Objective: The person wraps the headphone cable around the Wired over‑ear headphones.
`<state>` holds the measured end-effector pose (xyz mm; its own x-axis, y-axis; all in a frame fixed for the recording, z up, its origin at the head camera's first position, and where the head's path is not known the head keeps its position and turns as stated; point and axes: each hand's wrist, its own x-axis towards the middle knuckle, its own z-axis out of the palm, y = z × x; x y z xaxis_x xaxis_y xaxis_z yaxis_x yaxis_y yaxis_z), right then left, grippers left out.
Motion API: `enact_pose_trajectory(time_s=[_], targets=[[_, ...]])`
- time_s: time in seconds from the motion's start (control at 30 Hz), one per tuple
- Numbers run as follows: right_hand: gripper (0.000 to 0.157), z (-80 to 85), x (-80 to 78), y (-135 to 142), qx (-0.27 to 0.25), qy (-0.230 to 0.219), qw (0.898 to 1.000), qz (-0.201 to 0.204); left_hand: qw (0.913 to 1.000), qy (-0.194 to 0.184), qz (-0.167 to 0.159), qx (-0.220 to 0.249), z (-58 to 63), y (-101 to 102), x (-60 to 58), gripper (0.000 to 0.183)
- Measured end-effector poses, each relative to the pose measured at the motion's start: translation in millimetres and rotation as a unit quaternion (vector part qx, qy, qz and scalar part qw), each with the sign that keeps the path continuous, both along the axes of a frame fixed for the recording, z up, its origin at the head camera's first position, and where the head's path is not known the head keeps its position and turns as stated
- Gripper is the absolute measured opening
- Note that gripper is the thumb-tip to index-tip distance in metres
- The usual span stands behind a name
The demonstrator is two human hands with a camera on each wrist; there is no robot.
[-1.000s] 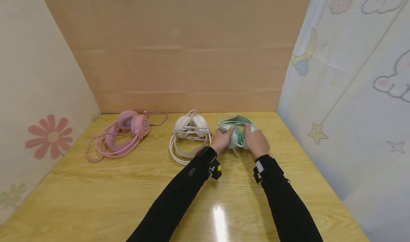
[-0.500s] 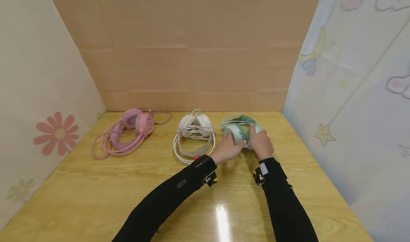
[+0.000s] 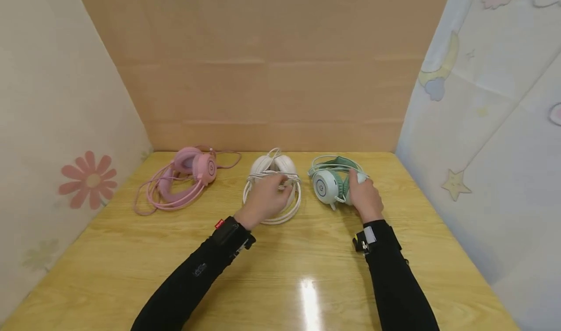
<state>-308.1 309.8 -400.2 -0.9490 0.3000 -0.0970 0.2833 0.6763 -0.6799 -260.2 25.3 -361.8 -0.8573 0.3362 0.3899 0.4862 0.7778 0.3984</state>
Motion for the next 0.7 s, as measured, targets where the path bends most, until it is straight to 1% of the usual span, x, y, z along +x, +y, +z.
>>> enact_pose_trajectory(time_s=[0.1,0.17,0.23,0.33,0.4,0.47,0.53,0.7], targets=[[0.111,-0.5,-1.3,0.8,-0.008,-0.006,1.0,0.004,0.9998,0.01,0.013,0.014,-4.8,-27.3,-2.0,0.029],[0.112,-0.8,-2.4,0.7,-0.015,-0.007,1.0,0.013,0.9996,0.013,0.024,0.006,-7.1,-44.3,-3.8,0.031],[0.113,-1.5,-3.4,2.1,-0.021,-0.008,1.0,0.021,0.999,0.009,0.044,-0.002,-6.0,-60.0,-5.8,0.033],[0.115,-1.4,-3.2,4.7,-0.03,-0.003,0.999,0.035,0.996,0.006,0.089,-0.008,-0.4,-82.2,-11.9,0.036],[0.116,-1.1,-3.8,6.2,-0.036,-0.003,0.999,0.037,0.9931,-0.009,0.116,0.006,6.0,-97.8,-14.7,0.038],[0.117,-0.9,-3.7,7.2,-0.041,-0.004,0.998,0.037,0.9905,-0.017,0.134,0.022,9.1,-114.2,-17.0,0.041],[0.117,-1.3,-3.4,7.7,-0.042,-0.006,0.998,0.035,0.9887,-0.029,0.142,0.038,9.5,-131.3,-18.9,0.042],[0.113,-3.3,-2.9,8.9,-0.035,-0.001,0.999,0.036,0.9858,-0.053,0.145,0.066,-2.5,-171.8,-26.1,0.041]])
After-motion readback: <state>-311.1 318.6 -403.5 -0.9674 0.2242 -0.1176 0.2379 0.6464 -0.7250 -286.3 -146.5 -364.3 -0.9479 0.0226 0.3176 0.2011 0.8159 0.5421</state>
